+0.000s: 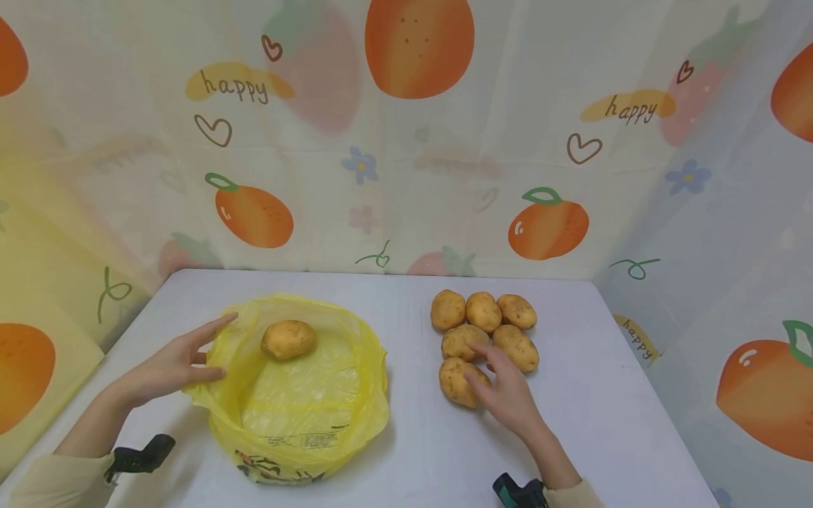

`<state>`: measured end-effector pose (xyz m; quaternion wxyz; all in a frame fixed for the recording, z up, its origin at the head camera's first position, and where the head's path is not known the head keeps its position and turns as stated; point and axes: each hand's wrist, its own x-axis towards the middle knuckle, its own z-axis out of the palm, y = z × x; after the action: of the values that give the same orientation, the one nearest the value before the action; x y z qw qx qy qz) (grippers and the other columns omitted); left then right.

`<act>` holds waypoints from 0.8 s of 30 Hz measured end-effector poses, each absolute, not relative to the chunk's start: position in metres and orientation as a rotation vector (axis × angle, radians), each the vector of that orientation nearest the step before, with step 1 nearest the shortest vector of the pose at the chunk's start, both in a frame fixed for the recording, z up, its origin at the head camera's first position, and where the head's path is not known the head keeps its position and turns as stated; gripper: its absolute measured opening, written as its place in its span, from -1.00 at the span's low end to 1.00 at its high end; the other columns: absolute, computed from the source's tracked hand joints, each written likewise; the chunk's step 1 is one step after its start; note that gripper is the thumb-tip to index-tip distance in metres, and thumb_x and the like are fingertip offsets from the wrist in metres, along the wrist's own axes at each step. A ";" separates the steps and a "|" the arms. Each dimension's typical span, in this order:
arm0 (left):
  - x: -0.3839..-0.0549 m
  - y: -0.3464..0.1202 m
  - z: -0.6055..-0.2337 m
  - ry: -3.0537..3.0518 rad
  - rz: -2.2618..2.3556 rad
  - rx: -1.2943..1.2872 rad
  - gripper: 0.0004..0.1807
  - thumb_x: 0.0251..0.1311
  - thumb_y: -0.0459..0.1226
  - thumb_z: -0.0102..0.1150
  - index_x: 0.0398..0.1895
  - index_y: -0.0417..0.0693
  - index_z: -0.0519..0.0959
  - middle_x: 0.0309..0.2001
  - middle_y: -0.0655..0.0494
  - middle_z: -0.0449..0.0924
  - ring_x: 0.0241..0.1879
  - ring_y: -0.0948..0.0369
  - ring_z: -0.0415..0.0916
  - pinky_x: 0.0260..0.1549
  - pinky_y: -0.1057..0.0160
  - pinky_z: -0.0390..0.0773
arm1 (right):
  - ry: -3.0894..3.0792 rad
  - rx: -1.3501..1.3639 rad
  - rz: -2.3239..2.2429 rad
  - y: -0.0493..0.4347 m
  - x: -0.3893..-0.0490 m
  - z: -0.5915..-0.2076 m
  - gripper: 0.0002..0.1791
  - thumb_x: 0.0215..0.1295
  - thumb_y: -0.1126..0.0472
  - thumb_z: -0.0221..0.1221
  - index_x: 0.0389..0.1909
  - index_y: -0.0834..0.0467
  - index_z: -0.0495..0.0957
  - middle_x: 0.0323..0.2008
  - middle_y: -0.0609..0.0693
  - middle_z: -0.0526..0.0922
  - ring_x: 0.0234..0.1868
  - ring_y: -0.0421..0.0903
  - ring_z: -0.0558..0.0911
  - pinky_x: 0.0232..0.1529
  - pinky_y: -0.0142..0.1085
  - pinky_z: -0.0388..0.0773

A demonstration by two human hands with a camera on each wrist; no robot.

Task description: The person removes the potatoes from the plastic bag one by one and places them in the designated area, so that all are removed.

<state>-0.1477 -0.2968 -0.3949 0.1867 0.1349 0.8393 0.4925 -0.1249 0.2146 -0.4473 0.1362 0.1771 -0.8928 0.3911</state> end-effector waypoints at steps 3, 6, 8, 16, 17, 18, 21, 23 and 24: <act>-0.147 -0.297 -0.395 2.363 1.387 0.398 -0.05 0.11 -0.32 0.23 0.46 0.22 -0.14 0.45 -0.12 -0.27 -0.04 -0.14 0.48 -0.38 0.17 0.60 | -2.545 0.540 1.171 0.209 -0.126 -0.443 -0.54 0.12 0.35 0.24 0.08 0.28 0.43 0.01 0.13 0.54 -0.03 0.04 0.52 -0.10 -0.07 0.53; -0.147 -0.296 -0.395 2.363 1.390 0.395 -0.05 0.11 -0.32 0.23 0.46 0.23 -0.13 0.45 -0.12 -0.28 -0.04 -0.14 0.48 -0.38 0.17 0.60 | -2.511 0.561 1.203 0.201 -0.127 -0.437 -0.54 0.10 0.40 0.25 0.07 0.28 0.45 0.00 0.13 0.54 -0.05 -0.02 0.53 -0.11 -0.10 0.54; -0.147 -0.296 -0.395 2.368 1.387 0.395 -0.05 0.10 -0.32 0.23 0.46 0.22 -0.13 0.45 -0.12 -0.28 -0.04 -0.13 0.49 -0.39 0.17 0.60 | -2.491 0.581 1.235 0.193 -0.127 -0.430 -0.55 0.09 0.43 0.24 0.06 0.29 0.45 0.00 0.15 0.54 -0.05 -0.06 0.54 -0.11 -0.15 0.55; -0.147 -0.296 -0.395 2.377 1.382 0.391 -0.05 0.10 -0.32 0.23 0.46 0.23 -0.13 0.44 -0.14 -0.25 -0.03 -0.12 0.48 -0.39 0.17 0.60 | -2.482 0.637 1.353 0.169 -0.130 -0.413 -0.59 0.14 0.40 0.21 0.05 0.25 0.46 -0.01 0.12 0.54 0.01 0.10 0.53 -0.09 -0.07 0.53; -0.147 -0.296 -0.395 2.377 1.382 0.391 -0.05 0.10 -0.32 0.23 0.46 0.23 -0.13 0.44 -0.14 -0.25 -0.03 -0.12 0.48 -0.39 0.17 0.60 | -2.490 0.645 1.352 0.168 -0.132 -0.415 -0.60 0.15 0.39 0.21 0.05 0.23 0.47 0.00 0.11 0.54 0.02 0.08 0.53 -0.08 -0.07 0.52; -0.147 -0.296 -0.395 2.379 1.381 0.390 -0.05 0.10 -0.32 0.23 0.46 0.24 -0.12 0.44 -0.14 -0.26 -0.03 -0.12 0.48 -0.39 0.17 0.60 | -2.501 0.652 1.351 0.166 -0.134 -0.416 -0.60 0.16 0.37 0.21 0.06 0.20 0.47 0.00 0.08 0.54 0.03 0.05 0.53 -0.07 -0.07 0.52; -0.147 -0.297 -0.395 2.386 1.374 0.392 -0.05 0.10 -0.31 0.23 0.46 0.23 -0.13 0.44 -0.14 -0.27 -0.02 -0.12 0.48 -0.39 0.18 0.60 | -2.503 0.700 1.358 0.160 -0.139 -0.416 -0.61 0.17 0.34 0.21 0.06 0.17 0.48 0.01 0.05 0.55 0.05 -0.01 0.52 -0.04 -0.07 0.51; -0.147 -0.297 -0.395 2.381 1.377 0.393 -0.04 0.10 -0.32 0.23 0.46 0.23 -0.13 0.45 -0.14 -0.27 -0.02 -0.12 0.48 -0.38 0.18 0.60 | -2.496 0.734 1.364 0.155 -0.140 -0.414 -0.61 0.18 0.31 0.20 0.06 0.17 0.48 0.01 0.05 0.55 0.06 -0.03 0.52 -0.03 -0.07 0.51; -0.147 -0.297 -0.394 2.380 1.377 0.392 -0.04 0.10 -0.31 0.24 0.46 0.22 -0.13 0.45 -0.14 -0.28 -0.02 -0.12 0.48 -0.38 0.18 0.60 | -2.497 0.743 1.362 0.153 -0.141 -0.413 -0.61 0.19 0.30 0.20 0.07 0.17 0.48 0.01 0.03 0.55 0.06 -0.04 0.52 -0.03 -0.07 0.50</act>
<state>-0.1465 -0.2969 -0.3945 0.1809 0.1389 0.8427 0.4876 -0.1412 0.1529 -0.4125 0.1006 0.2515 -0.8450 0.4610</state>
